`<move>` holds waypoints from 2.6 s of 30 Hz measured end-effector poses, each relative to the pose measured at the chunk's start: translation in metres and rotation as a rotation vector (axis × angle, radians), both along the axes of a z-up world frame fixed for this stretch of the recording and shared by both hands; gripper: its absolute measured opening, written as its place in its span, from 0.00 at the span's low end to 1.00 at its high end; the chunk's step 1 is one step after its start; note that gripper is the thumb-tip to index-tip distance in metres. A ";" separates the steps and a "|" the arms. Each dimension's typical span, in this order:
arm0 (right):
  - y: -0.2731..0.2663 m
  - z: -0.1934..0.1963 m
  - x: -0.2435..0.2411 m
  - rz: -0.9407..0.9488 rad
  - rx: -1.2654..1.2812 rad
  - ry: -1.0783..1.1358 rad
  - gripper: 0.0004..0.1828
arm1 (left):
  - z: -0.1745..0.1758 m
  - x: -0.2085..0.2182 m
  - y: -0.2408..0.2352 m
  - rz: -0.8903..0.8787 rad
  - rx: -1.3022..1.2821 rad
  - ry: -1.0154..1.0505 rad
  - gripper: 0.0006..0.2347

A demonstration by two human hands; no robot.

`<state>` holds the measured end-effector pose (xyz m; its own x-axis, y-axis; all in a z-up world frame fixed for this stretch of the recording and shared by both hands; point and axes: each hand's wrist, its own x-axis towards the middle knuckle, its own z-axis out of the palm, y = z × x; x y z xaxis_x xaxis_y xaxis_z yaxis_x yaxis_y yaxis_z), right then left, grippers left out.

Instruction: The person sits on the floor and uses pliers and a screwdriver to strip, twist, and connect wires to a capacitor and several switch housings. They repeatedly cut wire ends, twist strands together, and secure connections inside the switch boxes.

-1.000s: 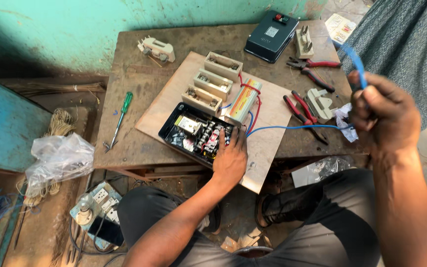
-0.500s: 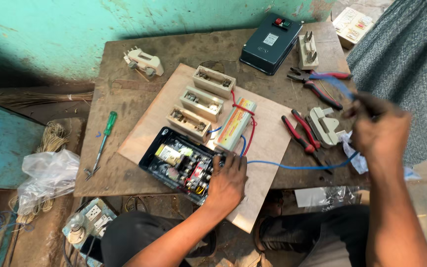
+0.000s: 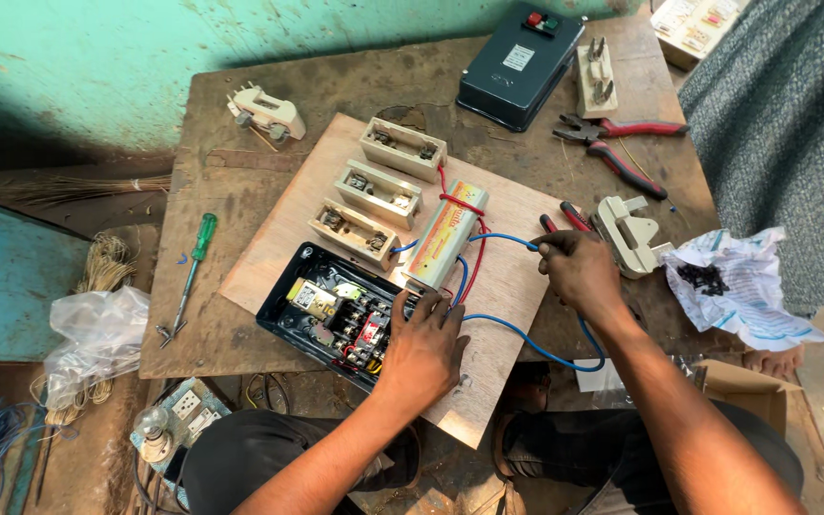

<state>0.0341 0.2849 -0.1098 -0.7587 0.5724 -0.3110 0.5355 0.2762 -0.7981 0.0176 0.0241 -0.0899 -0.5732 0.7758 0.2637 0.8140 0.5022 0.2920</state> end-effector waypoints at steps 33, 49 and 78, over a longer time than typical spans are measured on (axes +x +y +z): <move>-0.035 -0.020 -0.022 0.375 0.775 0.190 0.11 | -0.001 -0.200 0.043 -0.218 -0.280 0.053 0.07; -0.044 0.044 0.062 0.145 -0.370 0.255 0.13 | 0.005 -0.049 0.094 0.323 0.885 -1.381 0.12; -0.019 0.028 0.046 -0.028 0.143 0.243 0.14 | 0.029 -0.113 0.079 0.429 0.451 -0.564 0.13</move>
<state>0.0805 0.2659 -0.0820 -0.7847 0.6188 -0.0367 0.3423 0.3833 -0.8579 -0.0957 0.1027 -0.0605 -0.9335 0.3492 0.0815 0.2506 0.4729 0.8447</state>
